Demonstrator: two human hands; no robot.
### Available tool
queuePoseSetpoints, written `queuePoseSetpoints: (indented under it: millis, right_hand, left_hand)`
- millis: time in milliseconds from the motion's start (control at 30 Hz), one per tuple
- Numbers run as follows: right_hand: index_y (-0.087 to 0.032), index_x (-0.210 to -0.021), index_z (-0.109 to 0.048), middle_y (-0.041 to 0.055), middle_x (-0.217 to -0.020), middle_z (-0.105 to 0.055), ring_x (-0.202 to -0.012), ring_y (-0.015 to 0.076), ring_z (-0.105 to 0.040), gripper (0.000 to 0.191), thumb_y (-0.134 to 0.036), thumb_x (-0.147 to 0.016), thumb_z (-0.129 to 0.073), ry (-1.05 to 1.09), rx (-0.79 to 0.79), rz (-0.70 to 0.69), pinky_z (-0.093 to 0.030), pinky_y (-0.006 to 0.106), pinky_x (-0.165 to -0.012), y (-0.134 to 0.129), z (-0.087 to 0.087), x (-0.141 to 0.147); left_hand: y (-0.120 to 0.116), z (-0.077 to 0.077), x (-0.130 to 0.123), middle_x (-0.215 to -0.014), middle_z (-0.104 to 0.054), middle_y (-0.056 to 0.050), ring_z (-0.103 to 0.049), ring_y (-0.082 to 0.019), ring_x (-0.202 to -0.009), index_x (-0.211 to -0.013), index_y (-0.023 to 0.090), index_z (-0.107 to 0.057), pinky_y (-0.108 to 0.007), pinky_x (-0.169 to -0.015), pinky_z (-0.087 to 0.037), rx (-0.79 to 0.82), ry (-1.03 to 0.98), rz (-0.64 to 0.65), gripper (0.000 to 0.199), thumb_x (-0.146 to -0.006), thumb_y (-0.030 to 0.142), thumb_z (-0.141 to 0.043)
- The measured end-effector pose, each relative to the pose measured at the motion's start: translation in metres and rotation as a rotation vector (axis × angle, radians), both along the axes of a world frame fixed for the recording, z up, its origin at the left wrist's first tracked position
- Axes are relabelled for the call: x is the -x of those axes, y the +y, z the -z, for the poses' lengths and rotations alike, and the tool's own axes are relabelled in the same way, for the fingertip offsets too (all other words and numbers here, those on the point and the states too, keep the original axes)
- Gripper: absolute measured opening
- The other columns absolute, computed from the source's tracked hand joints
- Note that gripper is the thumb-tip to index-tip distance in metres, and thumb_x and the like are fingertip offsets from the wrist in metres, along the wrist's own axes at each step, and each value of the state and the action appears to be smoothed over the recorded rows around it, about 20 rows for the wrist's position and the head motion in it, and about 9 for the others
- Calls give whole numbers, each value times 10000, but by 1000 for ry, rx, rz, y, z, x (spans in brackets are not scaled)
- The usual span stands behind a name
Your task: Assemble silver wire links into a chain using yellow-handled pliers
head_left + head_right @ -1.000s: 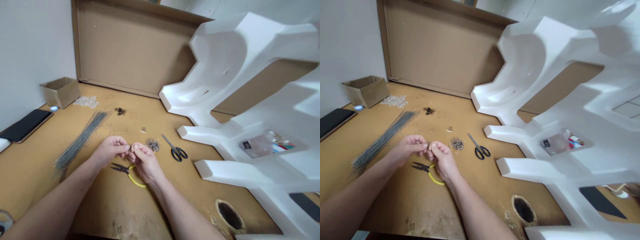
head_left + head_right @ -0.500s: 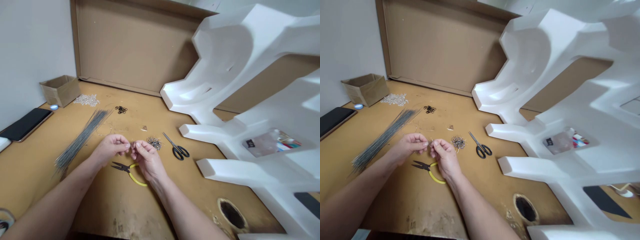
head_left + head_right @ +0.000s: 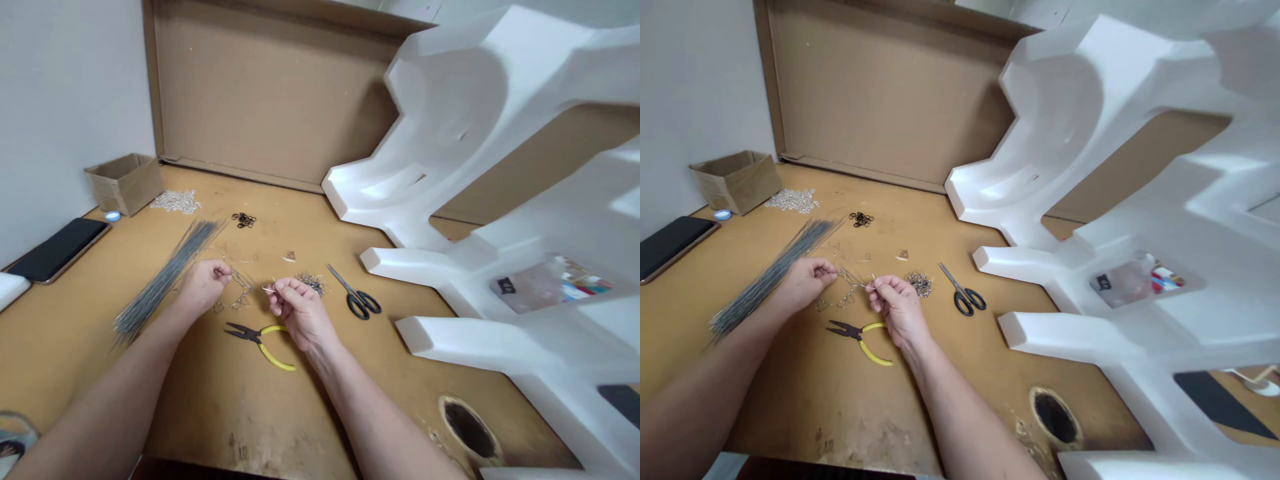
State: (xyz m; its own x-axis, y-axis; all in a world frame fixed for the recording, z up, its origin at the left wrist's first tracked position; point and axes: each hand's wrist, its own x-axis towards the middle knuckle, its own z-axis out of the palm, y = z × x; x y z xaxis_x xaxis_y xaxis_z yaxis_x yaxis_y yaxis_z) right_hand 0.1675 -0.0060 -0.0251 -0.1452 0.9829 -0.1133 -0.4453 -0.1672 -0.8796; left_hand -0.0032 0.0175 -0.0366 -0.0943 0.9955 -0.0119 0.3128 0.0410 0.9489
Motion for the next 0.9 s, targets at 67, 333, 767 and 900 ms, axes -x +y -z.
queuePoseSetpoints:
  millis: [67,333,767,900]
  right_hand:
    - [-143,-560,-614,19,-556,-630,-470,70,-479,179,-249,-559,-758,1,2,-5,-312,179,-407,1,1,0]
    - [-137,-573,-614,17,-545,-623,-466,66,-483,188,-256,-558,-758,-11,18,-25,-318,170,-406,2,5,-2]
    - [-136,-562,-611,9,-537,-616,-438,55,-473,198,-265,-547,-760,-31,61,-47,-311,169,-400,2,7,-1]
    - [-140,-555,-613,5,-532,-614,-437,53,-471,213,-280,-527,-771,-41,67,-53,-315,166,-399,2,8,-1]
  left_hand:
    - [-2,4,-4,-501,-522,35,-446,-118,-495,-537,185,-557,-240,-521,-310,-24,152,38,85,-619,197,-574]
    - [-16,-10,-19,-645,-565,-28,-484,-171,-629,-536,197,-534,-269,-571,-300,-63,560,203,122,-615,243,-615]
    - [-15,-17,-16,-774,-628,-63,-555,-182,-723,-671,191,-587,-268,-622,-366,14,766,244,121,-723,201,-478]
    - [-8,-15,-4,-816,-638,-49,-571,-172,-759,-774,188,-610,-252,-663,-399,30,804,76,147,-738,232,-474]
